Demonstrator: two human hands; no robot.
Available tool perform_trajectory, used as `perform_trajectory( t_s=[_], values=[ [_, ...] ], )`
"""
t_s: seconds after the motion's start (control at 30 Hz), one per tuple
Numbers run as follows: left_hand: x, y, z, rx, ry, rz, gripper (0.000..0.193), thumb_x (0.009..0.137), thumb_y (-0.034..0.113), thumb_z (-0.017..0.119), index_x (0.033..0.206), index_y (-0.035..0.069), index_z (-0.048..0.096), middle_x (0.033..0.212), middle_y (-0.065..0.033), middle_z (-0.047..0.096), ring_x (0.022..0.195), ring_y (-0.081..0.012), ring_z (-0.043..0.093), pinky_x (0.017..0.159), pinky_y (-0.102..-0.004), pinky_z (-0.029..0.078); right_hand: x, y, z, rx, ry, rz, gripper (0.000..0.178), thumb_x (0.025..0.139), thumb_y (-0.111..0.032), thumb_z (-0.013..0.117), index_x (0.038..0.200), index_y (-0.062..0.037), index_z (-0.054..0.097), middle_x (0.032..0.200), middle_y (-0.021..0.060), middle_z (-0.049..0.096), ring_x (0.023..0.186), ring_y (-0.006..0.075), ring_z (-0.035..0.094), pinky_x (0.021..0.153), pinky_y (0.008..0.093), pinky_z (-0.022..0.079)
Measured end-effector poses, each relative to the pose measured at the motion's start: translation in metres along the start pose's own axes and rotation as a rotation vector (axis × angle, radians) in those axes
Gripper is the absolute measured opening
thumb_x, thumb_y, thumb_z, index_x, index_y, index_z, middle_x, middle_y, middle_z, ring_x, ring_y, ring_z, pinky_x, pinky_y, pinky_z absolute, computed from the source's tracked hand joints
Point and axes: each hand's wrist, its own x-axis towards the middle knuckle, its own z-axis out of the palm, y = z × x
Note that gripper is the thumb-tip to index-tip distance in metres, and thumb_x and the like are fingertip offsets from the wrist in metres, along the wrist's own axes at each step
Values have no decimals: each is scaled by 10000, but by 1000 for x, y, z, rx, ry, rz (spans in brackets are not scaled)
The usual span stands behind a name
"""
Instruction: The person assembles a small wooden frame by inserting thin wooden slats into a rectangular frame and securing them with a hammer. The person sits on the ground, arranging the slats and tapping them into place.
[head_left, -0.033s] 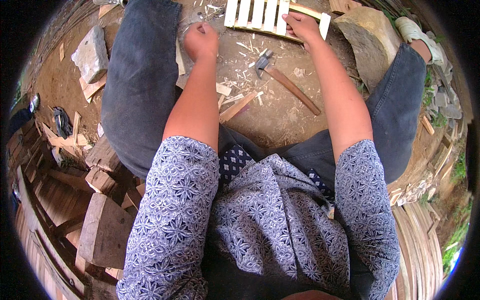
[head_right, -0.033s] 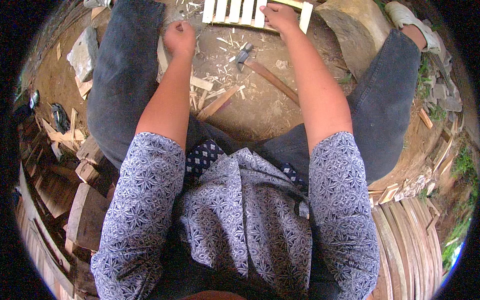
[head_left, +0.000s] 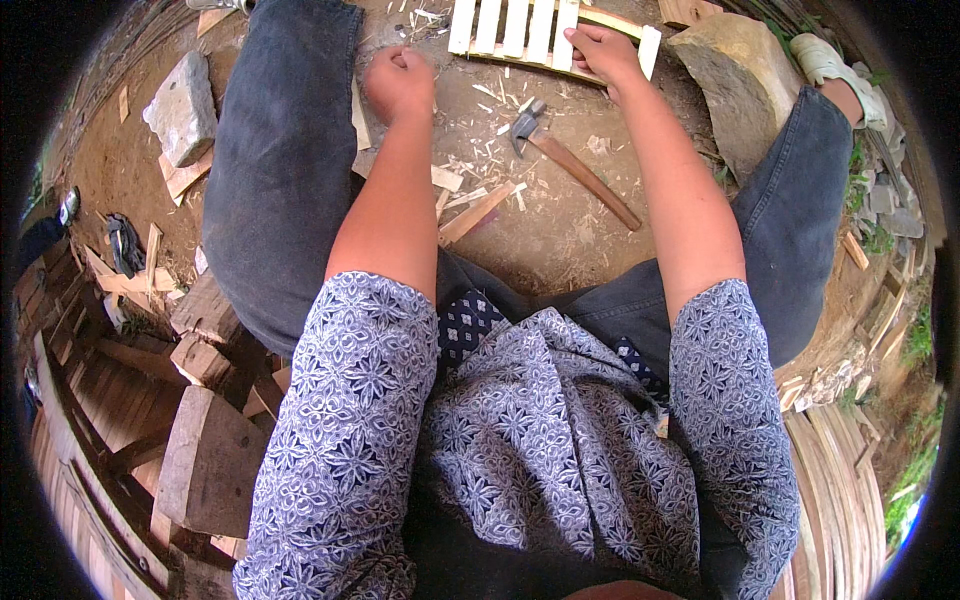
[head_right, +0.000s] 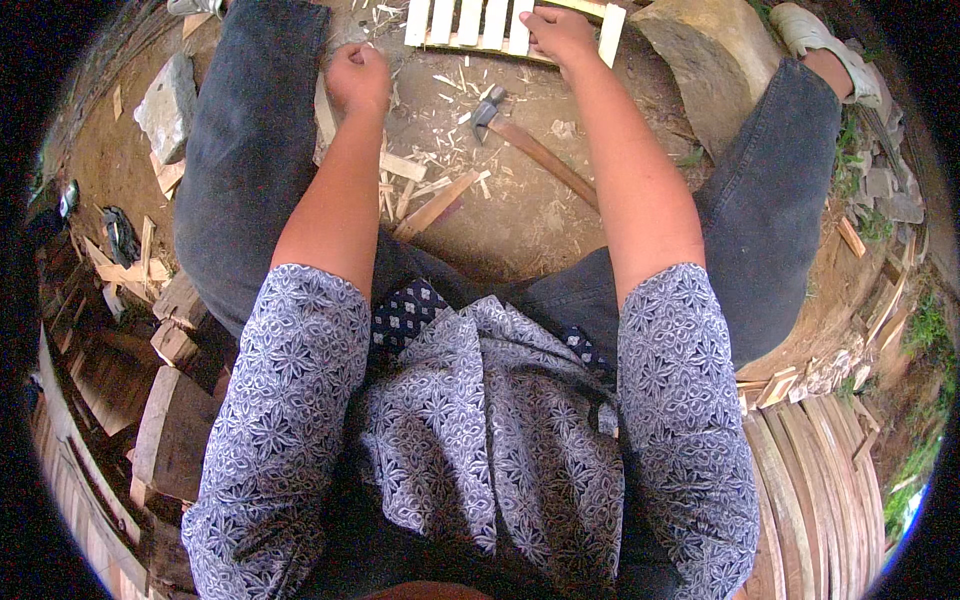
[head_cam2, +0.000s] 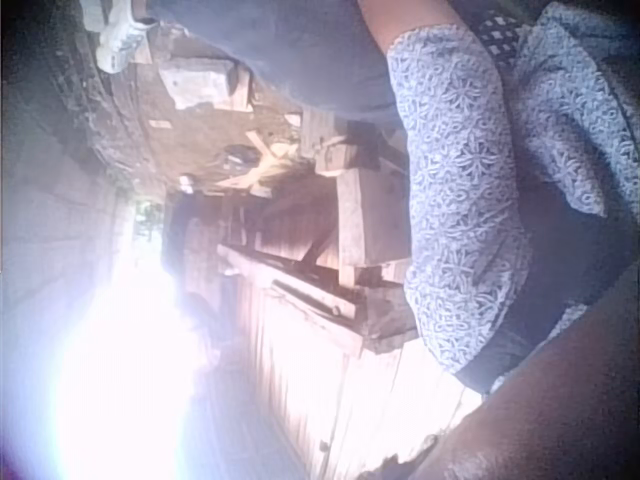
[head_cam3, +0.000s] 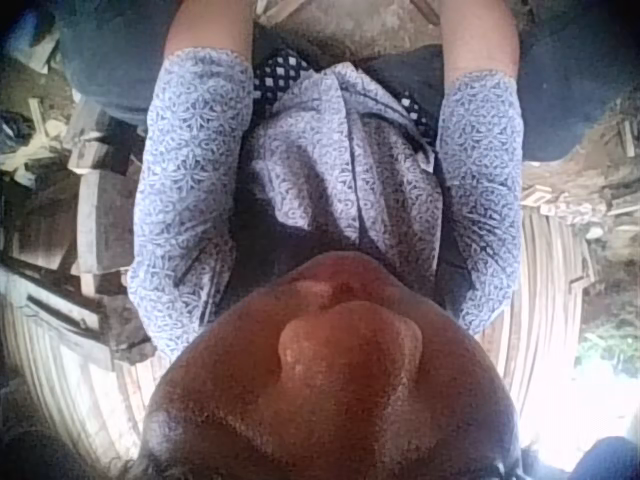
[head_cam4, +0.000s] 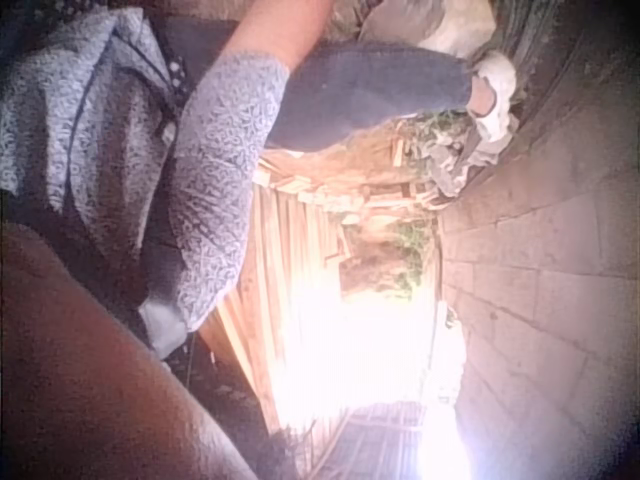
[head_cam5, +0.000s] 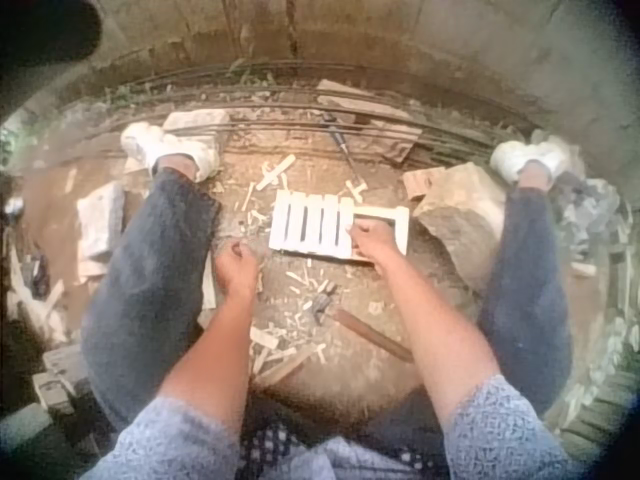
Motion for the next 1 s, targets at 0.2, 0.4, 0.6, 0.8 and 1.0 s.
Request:
perform_trajectory(
  t_s=[0.2,0.4,0.6,0.8,1.0],
  values=[
    [-7,-17,-7,233,66,-44,292,834,143,592,1116,83,639,1159,-175,611,1126,-370,574,972,-473,441,1,-1,1,-7,-8,17,418,923,-321,725,1244,-56,679,899,-2,653,787,73,597,741,227,541],
    [-20,-6,-17,288,-15,-122,314,867,164,563,1163,72,612,1230,-210,594,1161,-400,566,1009,-525,417,-1,-1,-2,27,26,16,431,920,-324,727,1246,-48,676,908,10,655,795,80,602,744,225,540],
    [-26,-38,-23,408,-10,-320,574,829,226,628,1317,-51,510,1349,-306,547,1230,-443,563,1054,-520,418,-26,-5,-10,210,186,-83,393,930,-356,700,1140,-24,702,911,25,662,779,103,610,714,255,534],
    [-11,-73,-8,416,-18,-331,642,799,239,641,1354,-46,490,1374,-308,531,1259,-448,543,1050,-499,435,-44,-14,2,325,137,-123,340,930,-362,696,1037,-39,701,881,7,647,732,88,583,634,252,483],
    [-9,-66,-10,156,-62,-578,646,765,238,662,1315,-72,524,1338,-289,569,1194,-419,599,1012,-456,475,-71,-27,28,224,74,-50,359,930,-366,688,1085,-43,703,886,-3,644,725,72,568,613,243,464]
  ],
)
